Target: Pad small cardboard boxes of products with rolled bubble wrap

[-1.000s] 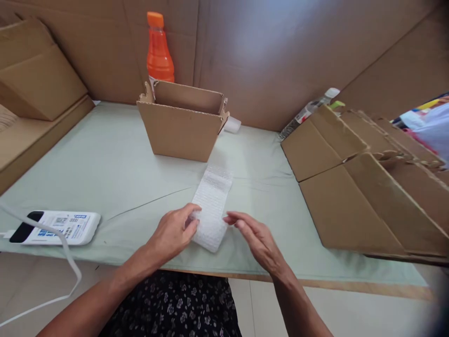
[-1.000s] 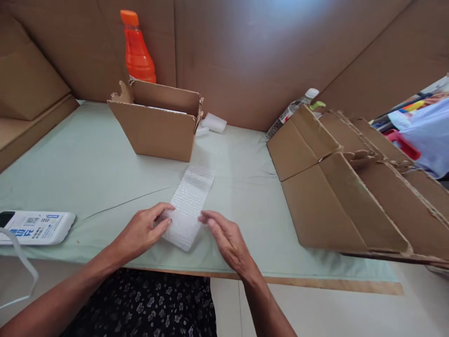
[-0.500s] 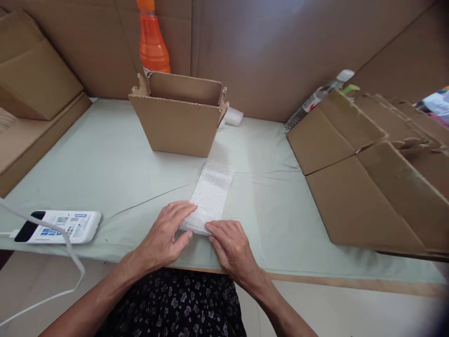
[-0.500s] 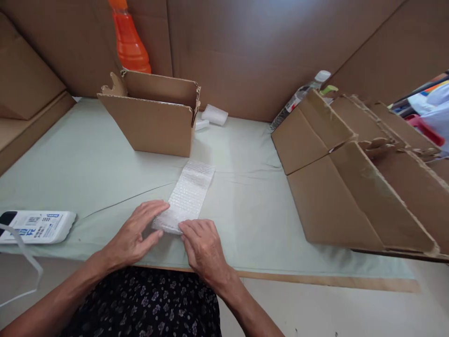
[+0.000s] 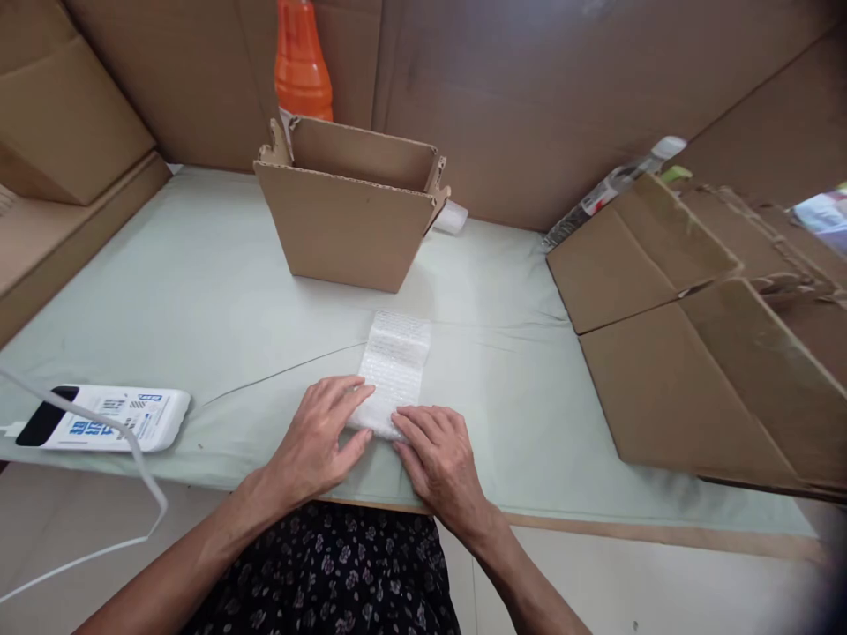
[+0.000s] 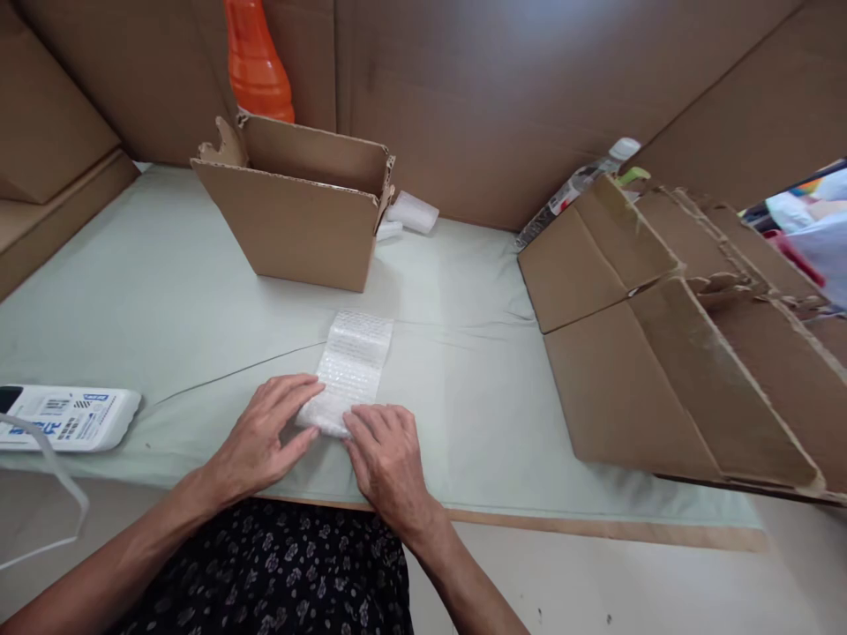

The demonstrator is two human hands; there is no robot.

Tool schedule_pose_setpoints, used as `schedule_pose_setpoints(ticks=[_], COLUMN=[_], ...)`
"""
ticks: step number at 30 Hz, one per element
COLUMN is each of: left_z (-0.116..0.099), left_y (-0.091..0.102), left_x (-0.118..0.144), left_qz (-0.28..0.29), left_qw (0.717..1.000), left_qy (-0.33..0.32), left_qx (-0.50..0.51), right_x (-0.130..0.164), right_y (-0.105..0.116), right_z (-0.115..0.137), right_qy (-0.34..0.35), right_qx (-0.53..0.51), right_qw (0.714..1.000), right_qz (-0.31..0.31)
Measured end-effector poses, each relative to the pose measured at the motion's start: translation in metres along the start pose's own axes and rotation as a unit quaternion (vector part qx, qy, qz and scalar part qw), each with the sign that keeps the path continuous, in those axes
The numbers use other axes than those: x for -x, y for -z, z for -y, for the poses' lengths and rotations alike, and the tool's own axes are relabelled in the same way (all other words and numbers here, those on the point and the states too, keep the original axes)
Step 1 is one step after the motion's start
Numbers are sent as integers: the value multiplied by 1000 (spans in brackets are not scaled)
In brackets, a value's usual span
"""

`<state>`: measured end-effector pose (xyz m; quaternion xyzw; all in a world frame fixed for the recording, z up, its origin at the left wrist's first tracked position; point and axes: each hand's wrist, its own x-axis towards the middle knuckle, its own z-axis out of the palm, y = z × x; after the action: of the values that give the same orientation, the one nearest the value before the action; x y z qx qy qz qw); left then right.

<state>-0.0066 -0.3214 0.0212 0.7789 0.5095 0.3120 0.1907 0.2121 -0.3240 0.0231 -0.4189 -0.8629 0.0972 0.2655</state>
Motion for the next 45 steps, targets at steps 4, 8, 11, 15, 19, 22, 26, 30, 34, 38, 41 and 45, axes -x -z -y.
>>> schedule_pose_setpoints(ticks=[4, 8, 11, 15, 19, 22, 26, 30, 34, 38, 41, 45], left_z=[-3, 0, 3, 3, 0, 1, 7, 6, -3, -13, -20, -23], left_y=[13, 13, 5, 3, 15, 17, 8, 4, 12, 16, 14, 16], left_x=[18, 21, 12, 8, 19, 23, 14, 9, 14, 7, -3, -22], left_qz=[47, 56, 18, -27, 29, 49, -3, -42, -52, -13, 4, 34], left_qw=[998, 995, 998, 999, 999, 996, 995, 973, 885, 811, 825, 894], left_qy=[-4, 61, 62, 27, 16, 58, 99, 204, 327, 342, 312, 197], left_qx=[46, 49, -4, -19, 33, 56, 16, 97, 326, 475, 472, 400], right_x=[0, 4, 2, -8, -13, -9, -6, -11, -15, -13, -13, -16], right_y=[3, 9, 6, -2, -1, 3, 1, -9, -13, -9, 0, 14], right_z=[0, 4, 6, 5, 4, 7, 12, 9, 5, 4, -2, -13], right_qy=[-44, -58, -26, 13, -40, -66, -35, -5, -100, -129, -162, -224], right_qx=[-131, -89, 2, 43, -74, -112, 4, 16, -119, -235, -266, -382], right_qw=[990, 994, 1000, 999, 996, 990, 999, 999, 988, 963, 950, 894], right_qz=[38, 4, -15, 18, 22, 52, 28, 39, -10, 30, 18, 74])
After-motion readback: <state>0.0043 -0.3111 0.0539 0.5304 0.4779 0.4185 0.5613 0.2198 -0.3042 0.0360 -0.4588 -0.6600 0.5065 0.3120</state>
